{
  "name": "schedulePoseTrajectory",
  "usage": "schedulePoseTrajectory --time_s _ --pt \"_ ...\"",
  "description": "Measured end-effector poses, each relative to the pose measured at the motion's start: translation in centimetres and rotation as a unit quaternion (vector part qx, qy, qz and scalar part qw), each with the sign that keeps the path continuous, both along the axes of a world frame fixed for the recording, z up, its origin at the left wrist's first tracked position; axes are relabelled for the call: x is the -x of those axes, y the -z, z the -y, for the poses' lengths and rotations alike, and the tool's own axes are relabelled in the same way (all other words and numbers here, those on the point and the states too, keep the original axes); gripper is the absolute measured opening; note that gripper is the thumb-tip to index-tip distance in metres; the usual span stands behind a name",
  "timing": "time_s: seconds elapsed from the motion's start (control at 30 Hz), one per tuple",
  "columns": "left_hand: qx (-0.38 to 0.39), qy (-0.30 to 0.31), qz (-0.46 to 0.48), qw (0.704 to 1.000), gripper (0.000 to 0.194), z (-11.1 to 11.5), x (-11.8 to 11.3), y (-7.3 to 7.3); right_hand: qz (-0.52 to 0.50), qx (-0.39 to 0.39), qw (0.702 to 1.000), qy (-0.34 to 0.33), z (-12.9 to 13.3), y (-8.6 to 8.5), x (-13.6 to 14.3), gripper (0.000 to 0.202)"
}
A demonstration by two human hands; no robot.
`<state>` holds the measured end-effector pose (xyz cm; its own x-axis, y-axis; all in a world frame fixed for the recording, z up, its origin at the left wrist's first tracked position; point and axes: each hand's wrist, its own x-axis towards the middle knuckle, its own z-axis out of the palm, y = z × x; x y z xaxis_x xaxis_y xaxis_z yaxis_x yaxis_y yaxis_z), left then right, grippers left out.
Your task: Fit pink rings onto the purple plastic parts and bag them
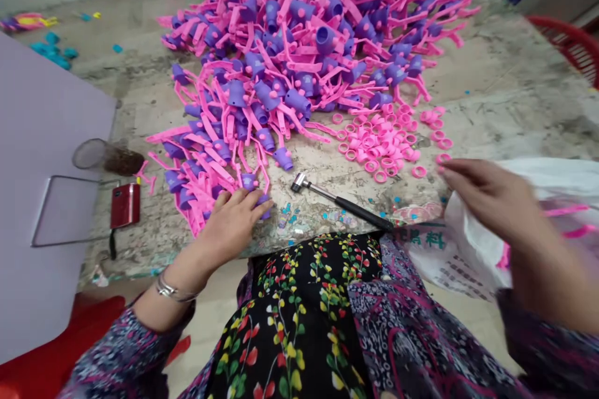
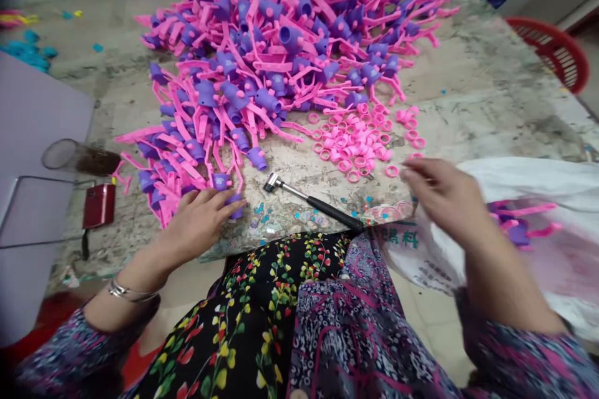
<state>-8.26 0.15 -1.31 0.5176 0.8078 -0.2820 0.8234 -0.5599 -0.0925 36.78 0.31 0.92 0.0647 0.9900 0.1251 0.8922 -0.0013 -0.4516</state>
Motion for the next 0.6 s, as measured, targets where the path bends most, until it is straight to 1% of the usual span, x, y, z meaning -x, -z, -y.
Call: schedulePoseTrajectory --time_s 0.07,0.13,0.2,0.3,0.37,0.47,0.53,0.6 --pt "0.002 0.035 0.009 0.999 0.063 -0.6 0.2 0.1 -0.014 0.050 0.997 -0.054 -2.1 1.2 2.6 0.034" --pt "-0.002 0.062 0.016 0.998 0.059 -1.3 0.2 0.0 0.021 0.081 0.991 -0.106 -4.3 2.2 5.4 0.034" --pt "-0.009 0.071 0.025 0.997 0.050 -1.9 -0.1 -0.2 0.089 0.078 0.982 -0.144 -6.1 2.9 7.8 0.034" --pt "-0.007 0.075 0.046 0.996 0.036 -2.5 -0.7 -0.5 0.196 0.055 0.964 -0.169 -7.6 3.2 10.6 0.035" --pt "-0.005 0.078 0.056 0.995 0.033 -2.6 -1.0 -0.7 0.242 0.043 0.954 -0.170 -8.0 3.4 11.9 0.035" --pt "-0.018 0.055 0.105 0.993 0.039 -2.4 -1.0 -0.9 0.276 0.034 0.945 -0.169 -8.3 4.0 12.9 0.032" --pt "-0.033 0.033 0.166 0.985 0.044 -2.2 -0.9 -1.2 0.275 0.032 0.944 -0.179 -8.3 4.5 13.0 0.034" --pt "-0.050 0.015 0.229 0.972 0.044 -2.0 -1.0 -1.6 0.231 0.019 0.954 -0.189 -8.0 4.9 12.9 0.034"
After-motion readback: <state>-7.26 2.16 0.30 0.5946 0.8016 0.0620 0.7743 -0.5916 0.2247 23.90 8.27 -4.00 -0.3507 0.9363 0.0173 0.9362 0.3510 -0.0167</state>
